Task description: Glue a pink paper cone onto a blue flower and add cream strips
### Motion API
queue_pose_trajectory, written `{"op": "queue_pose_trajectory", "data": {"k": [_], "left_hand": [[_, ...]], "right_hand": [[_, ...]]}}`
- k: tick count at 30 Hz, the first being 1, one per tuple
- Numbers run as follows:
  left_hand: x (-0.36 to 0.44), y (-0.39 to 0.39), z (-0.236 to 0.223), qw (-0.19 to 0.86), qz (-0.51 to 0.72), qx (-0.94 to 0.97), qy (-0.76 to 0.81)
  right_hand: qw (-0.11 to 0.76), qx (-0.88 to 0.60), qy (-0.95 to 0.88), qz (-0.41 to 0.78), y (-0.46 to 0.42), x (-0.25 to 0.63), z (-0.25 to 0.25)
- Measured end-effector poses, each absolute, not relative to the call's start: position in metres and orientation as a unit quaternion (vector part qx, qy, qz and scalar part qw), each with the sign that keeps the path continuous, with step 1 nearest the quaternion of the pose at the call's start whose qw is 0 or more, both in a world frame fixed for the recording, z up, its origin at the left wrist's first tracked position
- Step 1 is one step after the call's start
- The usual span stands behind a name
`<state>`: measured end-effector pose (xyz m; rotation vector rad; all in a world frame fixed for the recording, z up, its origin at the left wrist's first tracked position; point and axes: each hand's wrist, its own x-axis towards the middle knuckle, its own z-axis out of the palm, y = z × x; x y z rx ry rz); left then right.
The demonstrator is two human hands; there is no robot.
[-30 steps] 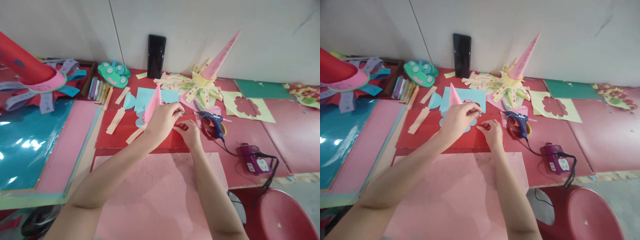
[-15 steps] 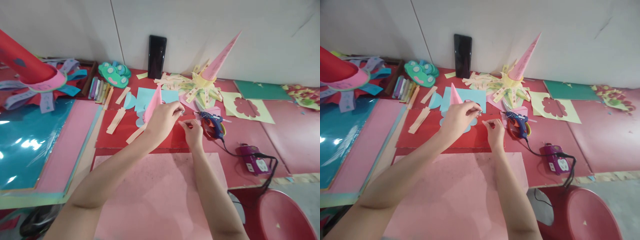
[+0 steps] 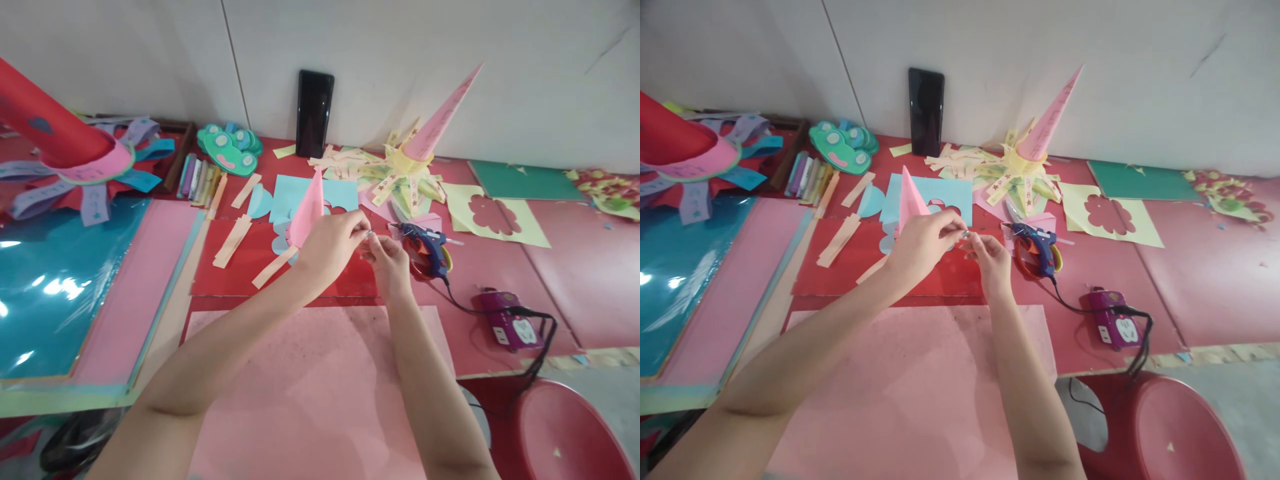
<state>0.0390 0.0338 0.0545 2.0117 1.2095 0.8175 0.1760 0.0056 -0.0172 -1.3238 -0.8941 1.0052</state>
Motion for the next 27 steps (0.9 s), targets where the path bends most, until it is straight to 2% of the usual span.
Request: {"op": "queue_pose_trajectory", "data": {"k": [6, 11, 13, 18, 20, 24, 27], "left_hand": [[0.038, 0.034, 0.056, 0.302, 0.321, 0.76, 0.477], [0.042, 0.032, 0.043, 0.31, 0.304, 0.746, 0.506], [0.047, 0.028, 0.036, 0.364, 0.275, 0.744, 0.488], [0.06, 0.018, 0.017, 0.604, 0.19, 0.668, 0.392], [0.061, 0.018, 0.015, 0.634, 0.161, 0.647, 0.391], [0.058, 0.019, 0.027, 0.549, 0.21, 0.688, 0.427], [0.054, 0.022, 0.04, 0.473, 0.293, 0.708, 0.435]], "right_hand": [[0.533, -0.503, -0.432, 0.525, 0.002, 0.172, -0.012], [0.626, -0.51, -0.425, 0.409, 0.003, 0.176, -0.011], [0.655, -0.502, -0.415, 0.384, 0.004, 0.178, -0.01], [0.68, -0.503, -0.37, 0.384, 0.004, 0.18, -0.008], [0.693, -0.503, -0.354, 0.376, 0.004, 0.18, -0.01], [0.675, -0.547, -0.356, 0.343, 0.005, 0.182, -0.015], [0.624, -0.562, -0.38, 0.388, 0.005, 0.182, -0.02]]}}
